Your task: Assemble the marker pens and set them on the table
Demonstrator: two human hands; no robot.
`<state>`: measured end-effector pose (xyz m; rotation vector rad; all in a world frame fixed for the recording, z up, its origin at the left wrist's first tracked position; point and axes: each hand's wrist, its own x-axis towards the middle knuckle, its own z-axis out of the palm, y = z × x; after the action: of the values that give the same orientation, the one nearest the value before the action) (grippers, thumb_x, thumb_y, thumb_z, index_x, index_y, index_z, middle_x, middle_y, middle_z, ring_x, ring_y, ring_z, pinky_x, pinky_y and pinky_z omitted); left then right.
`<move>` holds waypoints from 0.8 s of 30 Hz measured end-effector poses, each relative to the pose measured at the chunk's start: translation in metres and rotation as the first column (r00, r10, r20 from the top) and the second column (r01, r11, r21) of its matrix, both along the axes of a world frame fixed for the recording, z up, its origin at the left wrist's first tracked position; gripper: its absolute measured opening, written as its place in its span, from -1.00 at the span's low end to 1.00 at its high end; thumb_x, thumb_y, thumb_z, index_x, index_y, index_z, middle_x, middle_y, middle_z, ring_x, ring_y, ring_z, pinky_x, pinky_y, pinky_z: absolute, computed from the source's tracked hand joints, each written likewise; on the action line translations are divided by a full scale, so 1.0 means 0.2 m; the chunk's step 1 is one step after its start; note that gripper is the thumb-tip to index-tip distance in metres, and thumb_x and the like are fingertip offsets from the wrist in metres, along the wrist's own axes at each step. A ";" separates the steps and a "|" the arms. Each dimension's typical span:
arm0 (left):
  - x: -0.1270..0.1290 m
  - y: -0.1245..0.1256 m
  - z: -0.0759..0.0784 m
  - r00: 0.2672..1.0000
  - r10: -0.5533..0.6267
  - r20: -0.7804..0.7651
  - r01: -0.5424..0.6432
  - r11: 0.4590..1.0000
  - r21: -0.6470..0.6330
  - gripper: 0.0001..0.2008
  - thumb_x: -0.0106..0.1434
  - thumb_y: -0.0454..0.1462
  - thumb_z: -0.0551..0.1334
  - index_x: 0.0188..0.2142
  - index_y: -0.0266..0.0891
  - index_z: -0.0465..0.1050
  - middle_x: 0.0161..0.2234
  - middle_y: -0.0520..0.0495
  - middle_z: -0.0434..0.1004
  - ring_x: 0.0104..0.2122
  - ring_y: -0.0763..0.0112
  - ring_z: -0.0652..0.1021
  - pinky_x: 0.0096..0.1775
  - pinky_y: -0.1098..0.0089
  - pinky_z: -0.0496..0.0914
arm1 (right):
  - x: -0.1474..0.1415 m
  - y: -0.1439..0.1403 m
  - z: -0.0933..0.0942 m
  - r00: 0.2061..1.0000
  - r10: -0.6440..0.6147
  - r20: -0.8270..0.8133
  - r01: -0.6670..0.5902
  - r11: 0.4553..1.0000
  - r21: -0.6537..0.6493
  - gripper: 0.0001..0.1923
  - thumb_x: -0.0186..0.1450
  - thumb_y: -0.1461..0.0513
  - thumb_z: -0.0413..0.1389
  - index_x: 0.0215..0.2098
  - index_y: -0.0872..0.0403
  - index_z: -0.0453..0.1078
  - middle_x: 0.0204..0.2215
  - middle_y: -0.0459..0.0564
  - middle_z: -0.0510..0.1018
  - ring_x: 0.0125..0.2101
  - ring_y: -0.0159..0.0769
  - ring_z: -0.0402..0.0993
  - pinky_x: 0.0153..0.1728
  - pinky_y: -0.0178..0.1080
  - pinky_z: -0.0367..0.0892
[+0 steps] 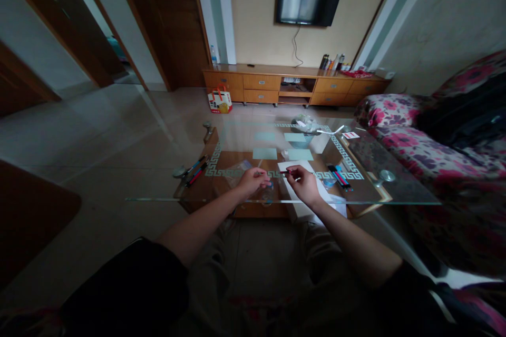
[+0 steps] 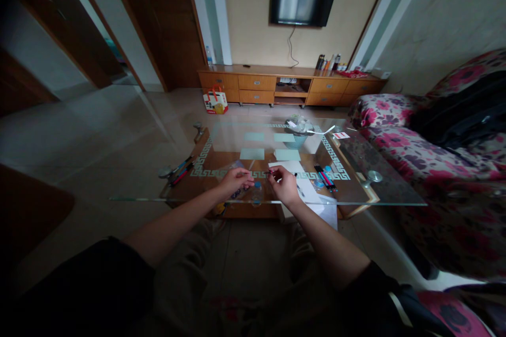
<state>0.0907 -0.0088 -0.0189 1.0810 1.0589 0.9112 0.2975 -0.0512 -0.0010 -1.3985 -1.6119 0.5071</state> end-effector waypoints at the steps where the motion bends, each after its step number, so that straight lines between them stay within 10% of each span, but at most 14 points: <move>1: 0.00 0.00 0.00 1.000 -0.001 -0.013 0.001 1.000 0.011 -0.84 0.25 -0.33 0.33 -0.23 -0.34 0.38 -0.36 -0.19 0.62 -0.43 0.35 0.65 -0.42 0.46 0.44 | 0.00 0.00 0.00 1.000 0.006 0.004 -0.006 1.000 -0.016 -0.74 0.28 0.14 0.11 -0.12 0.09 0.45 -0.37 -0.02 0.59 -0.41 -0.32 0.51 -0.41 -0.29 0.38; 7: -0.02 0.02 -0.03 0.993 -0.031 -0.111 0.046 0.989 0.142 -0.84 0.17 -0.31 0.36 -0.25 -0.31 0.46 -0.38 -0.12 0.60 -0.48 0.38 0.60 -0.36 0.40 0.45 | 0.00 -0.01 -0.01 0.987 0.088 0.133 -0.073 0.991 -0.111 -0.74 0.31 0.16 0.10 -0.07 0.05 0.47 -0.27 -0.02 0.63 -0.42 -0.35 0.52 -0.38 -0.29 0.40; 12: -0.03 0.03 -0.06 0.929 -0.008 -0.371 0.190 0.869 0.458 -0.85 0.10 -0.29 0.38 -0.29 -0.22 0.57 -0.36 -0.08 0.58 -0.35 0.31 0.55 -0.17 0.30 0.44 | 0.00 -0.02 0.00 0.928 0.181 0.327 -0.149 0.981 -0.121 -0.78 0.33 0.22 0.11 -0.08 0.04 0.50 -0.24 0.01 0.63 -0.44 -0.34 0.51 -0.26 -0.25 0.42; 19: 0.03 0.04 -0.10 0.794 0.104 -0.600 0.345 0.735 0.583 -0.86 0.15 -0.29 0.34 -0.26 -0.18 0.61 -0.29 -0.11 0.49 -0.24 0.23 0.49 -0.06 0.24 0.37 | 0.02 -0.03 0.01 0.827 0.215 0.520 -0.164 0.976 -0.143 -0.75 0.34 0.25 0.12 -0.04 0.02 0.53 -0.17 0.06 0.54 -0.34 -0.33 0.49 -0.24 -0.30 0.37; 24: 0.10 0.03 -0.12 0.744 0.161 -0.648 0.336 0.749 0.572 -0.85 0.20 -0.27 0.31 -0.22 -0.16 0.60 -0.25 -0.12 0.48 -0.20 0.22 0.47 -0.05 0.25 0.34 | 0.04 -0.04 0.00 0.797 0.188 0.575 -0.124 0.981 -0.149 -0.72 0.33 0.28 0.12 -0.02 -0.04 0.52 -0.15 0.03 0.52 -0.26 -0.29 0.51 -0.22 -0.32 0.36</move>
<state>0.1113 -0.0029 -0.0424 2.1804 1.2640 0.8438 0.3052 -0.0592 -0.0016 -1.6070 -2.2427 0.2575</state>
